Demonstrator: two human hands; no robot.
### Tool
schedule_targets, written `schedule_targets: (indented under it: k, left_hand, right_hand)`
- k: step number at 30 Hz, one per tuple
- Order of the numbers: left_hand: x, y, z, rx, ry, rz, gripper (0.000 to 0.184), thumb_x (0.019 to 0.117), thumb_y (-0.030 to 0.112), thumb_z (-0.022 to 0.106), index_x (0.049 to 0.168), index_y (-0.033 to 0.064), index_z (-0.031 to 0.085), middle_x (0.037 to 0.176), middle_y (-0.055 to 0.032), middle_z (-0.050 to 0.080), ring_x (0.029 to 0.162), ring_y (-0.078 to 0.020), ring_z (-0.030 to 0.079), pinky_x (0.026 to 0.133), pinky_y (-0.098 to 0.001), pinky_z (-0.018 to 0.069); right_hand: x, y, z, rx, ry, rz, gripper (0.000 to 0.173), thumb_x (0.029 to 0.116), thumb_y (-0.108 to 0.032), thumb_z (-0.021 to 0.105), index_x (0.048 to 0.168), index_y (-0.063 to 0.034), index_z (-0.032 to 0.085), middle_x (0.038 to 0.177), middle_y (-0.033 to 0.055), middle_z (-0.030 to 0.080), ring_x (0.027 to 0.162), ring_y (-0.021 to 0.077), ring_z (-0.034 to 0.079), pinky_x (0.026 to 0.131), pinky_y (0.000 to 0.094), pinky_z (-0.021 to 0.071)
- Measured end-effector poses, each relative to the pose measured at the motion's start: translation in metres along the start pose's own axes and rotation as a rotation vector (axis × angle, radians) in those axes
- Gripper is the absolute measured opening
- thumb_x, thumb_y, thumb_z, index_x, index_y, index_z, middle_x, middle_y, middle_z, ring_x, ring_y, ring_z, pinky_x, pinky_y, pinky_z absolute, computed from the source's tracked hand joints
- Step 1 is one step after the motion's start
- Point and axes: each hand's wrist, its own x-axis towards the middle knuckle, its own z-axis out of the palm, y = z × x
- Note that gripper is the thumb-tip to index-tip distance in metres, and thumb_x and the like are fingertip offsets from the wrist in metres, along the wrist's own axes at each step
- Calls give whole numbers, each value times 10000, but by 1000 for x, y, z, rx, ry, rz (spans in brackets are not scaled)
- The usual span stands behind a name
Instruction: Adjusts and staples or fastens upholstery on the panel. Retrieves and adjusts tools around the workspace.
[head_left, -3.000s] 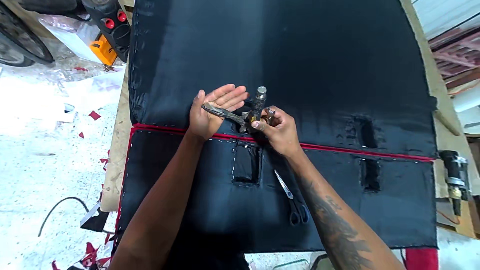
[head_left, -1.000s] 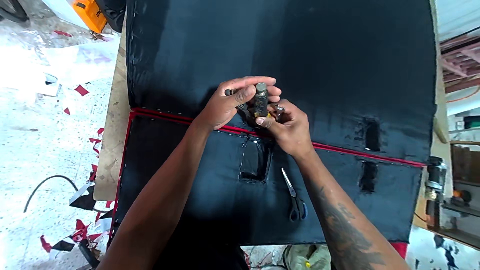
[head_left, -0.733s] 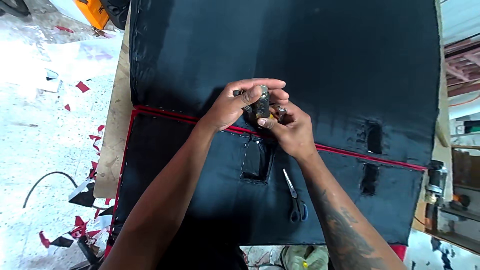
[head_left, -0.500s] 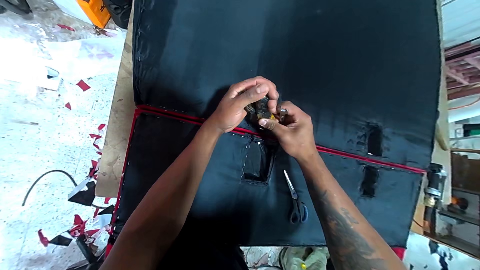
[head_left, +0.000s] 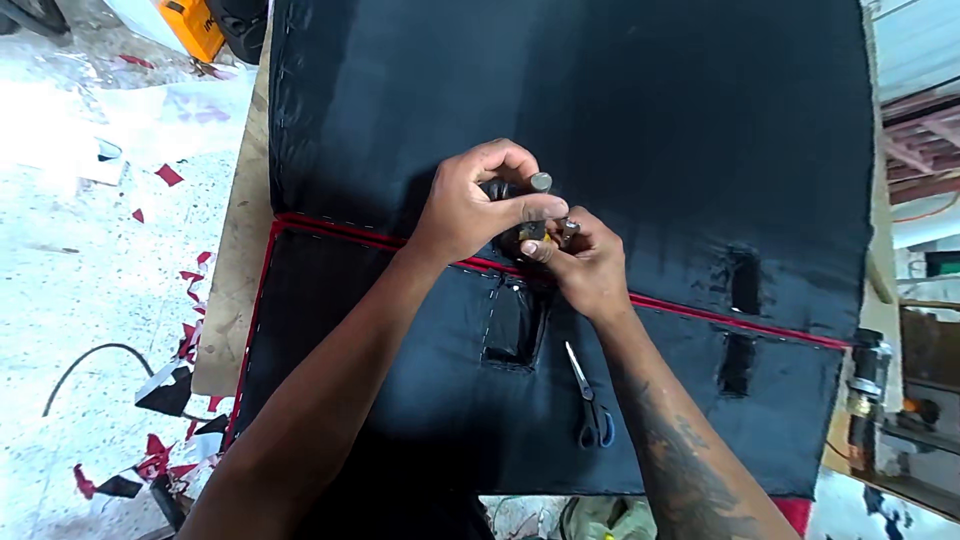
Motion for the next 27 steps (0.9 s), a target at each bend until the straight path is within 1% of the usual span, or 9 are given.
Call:
schedule_targets:
  k: [5,10,12,14,16,20,24,25,27]
  left_hand:
    - [-1,8,6,121,41,13,170,854,95,836,951,-11,746,960,-92,751,905,-178,733,836,-361,648]
    - [15,15,-22,62,-442,-36,255,1023,120,608,1219,-14,701,1273,-109,700,1227,-195,649,1089,-401,539]
    - [11,17,-14,140,-300,-64,314,953,180,727,1204,-7,704,1197,-82,721,1131,-164,683,1022,-375,576]
    - [6,17,-5,240,-29,-89,331,805,228,892,1003,31,713,969,-41,747,918,-144,734,851,-352,647]
    - [3,18,1,327,106,-82,256,798,244,901,850,71,720,816,-3,728,755,-96,700,679,-302,615]
    - [5,22,-1,438,-15,-73,143,947,235,754,992,100,769,958,31,761,912,-40,714,831,-288,617]
    - [19,21,-18,287,-374,-28,253,1032,170,602,1209,31,717,1264,-81,703,1243,-154,637,1086,-361,537]
    - [18,23,-15,307,-366,-41,277,1022,188,599,1223,37,716,1267,-78,702,1246,-152,633,1085,-364,533]
    - [12,26,-5,416,-175,-74,318,921,320,771,1123,75,746,1091,-14,743,1040,-92,692,927,-327,595]
  right_hand:
    - [-1,3,-2,-1,0,-3,257,852,-127,822,1047,-73,663,931,1,662,748,73,614,667,232,544]
    - [-3,4,-2,0,-13,10,268,848,-133,828,1063,-66,684,942,6,687,764,80,637,688,242,564]
    - [-1,5,-2,-7,-6,15,272,853,-134,826,1079,-67,691,952,8,694,780,88,650,707,253,576]
    - [0,5,0,-4,2,8,275,854,-134,823,1084,-66,688,951,9,696,783,86,651,714,254,576]
    - [1,4,-1,-16,12,-4,260,862,-147,815,1072,-70,683,930,-9,685,770,62,636,702,227,561]
    - [4,8,-3,-16,2,-3,250,866,-156,815,1053,-69,674,906,-11,673,764,57,628,701,222,552]
    - [2,9,-5,13,-6,-2,254,862,-155,814,1061,-77,678,908,-17,668,759,60,619,690,228,548]
    - [1,9,-5,10,-6,2,256,864,-151,813,1067,-76,678,923,-16,671,770,60,623,700,229,550]
    - [2,6,-2,-3,2,18,264,858,-143,819,1074,-72,684,944,-11,694,800,61,652,733,237,575]
